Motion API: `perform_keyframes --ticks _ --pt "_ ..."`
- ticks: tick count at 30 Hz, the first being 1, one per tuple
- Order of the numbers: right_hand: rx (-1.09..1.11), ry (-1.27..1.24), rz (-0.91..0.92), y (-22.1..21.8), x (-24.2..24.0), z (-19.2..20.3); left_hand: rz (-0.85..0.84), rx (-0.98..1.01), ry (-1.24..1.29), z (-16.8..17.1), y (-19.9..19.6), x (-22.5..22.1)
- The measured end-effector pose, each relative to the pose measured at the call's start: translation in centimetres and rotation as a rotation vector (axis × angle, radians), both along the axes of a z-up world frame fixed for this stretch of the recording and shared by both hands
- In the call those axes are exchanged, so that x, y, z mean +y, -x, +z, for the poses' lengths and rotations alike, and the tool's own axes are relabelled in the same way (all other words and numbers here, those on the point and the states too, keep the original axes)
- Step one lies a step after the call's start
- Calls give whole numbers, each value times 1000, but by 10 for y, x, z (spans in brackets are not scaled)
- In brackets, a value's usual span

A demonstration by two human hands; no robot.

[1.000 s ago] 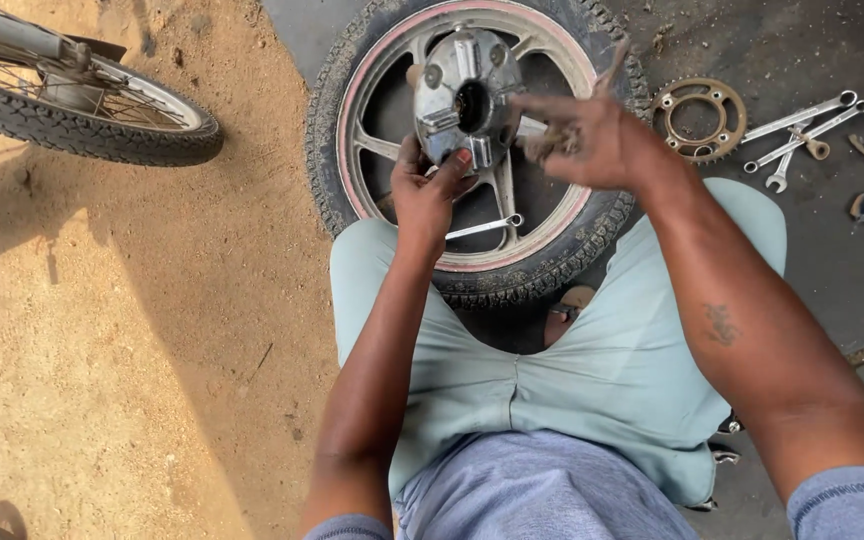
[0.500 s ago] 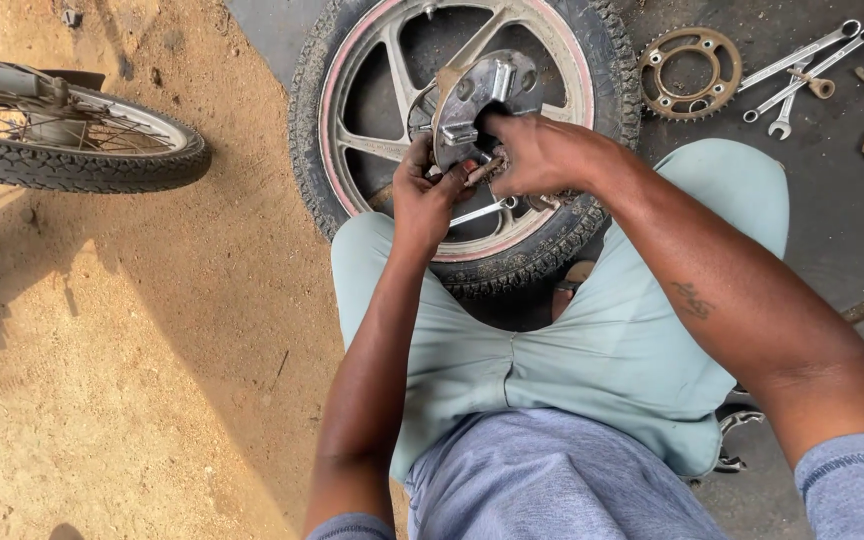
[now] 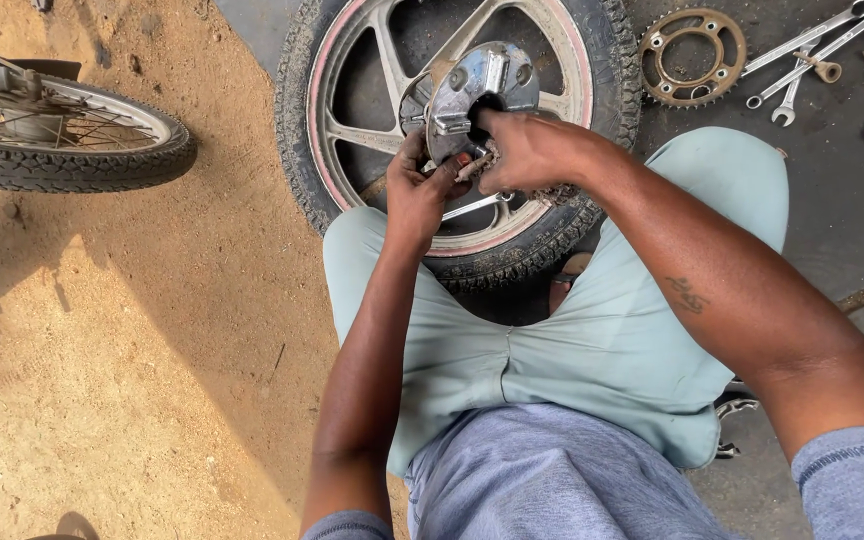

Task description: Disassemble and clean the hub assembly of a motorcycle rear wheel.

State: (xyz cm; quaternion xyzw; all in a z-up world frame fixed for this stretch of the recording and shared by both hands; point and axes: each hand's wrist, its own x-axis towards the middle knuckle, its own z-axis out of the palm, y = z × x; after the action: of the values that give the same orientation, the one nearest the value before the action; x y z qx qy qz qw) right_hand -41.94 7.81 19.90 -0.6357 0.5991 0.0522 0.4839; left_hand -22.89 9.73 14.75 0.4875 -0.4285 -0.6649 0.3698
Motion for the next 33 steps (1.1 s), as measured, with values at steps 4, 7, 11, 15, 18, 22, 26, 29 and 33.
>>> perform_keyframes --ticks 4,7,11,15,18,22,26,29,33 --pt "-59 64 -8 6 -1 -8 15 22 -10 5 2 -1" --pt "-74 88 -8 10 3 -14 -20 -75 154 28 7 8" --pt "-76 531 228 25 16 -46 -36 -721 824 92 3 31" --pt "-195 754 409 17 -14 -42 -98 -873 1238 135 -5 55" --pt "-205 763 486 5 -24 -37 -203 -806 1355 150 -18 66" --pt "-188 739 497 11 -9 -40 -135 -723 1460 160 -19 65" --pt "-190 728 494 10 4 -43 -118 -761 1489 150 -26 69" --pt "-184 729 490 14 10 -45 -120 -770 1492 149 -28 69" --pt "-181 732 482 26 18 -59 -125 -768 1504 149 -30 68"
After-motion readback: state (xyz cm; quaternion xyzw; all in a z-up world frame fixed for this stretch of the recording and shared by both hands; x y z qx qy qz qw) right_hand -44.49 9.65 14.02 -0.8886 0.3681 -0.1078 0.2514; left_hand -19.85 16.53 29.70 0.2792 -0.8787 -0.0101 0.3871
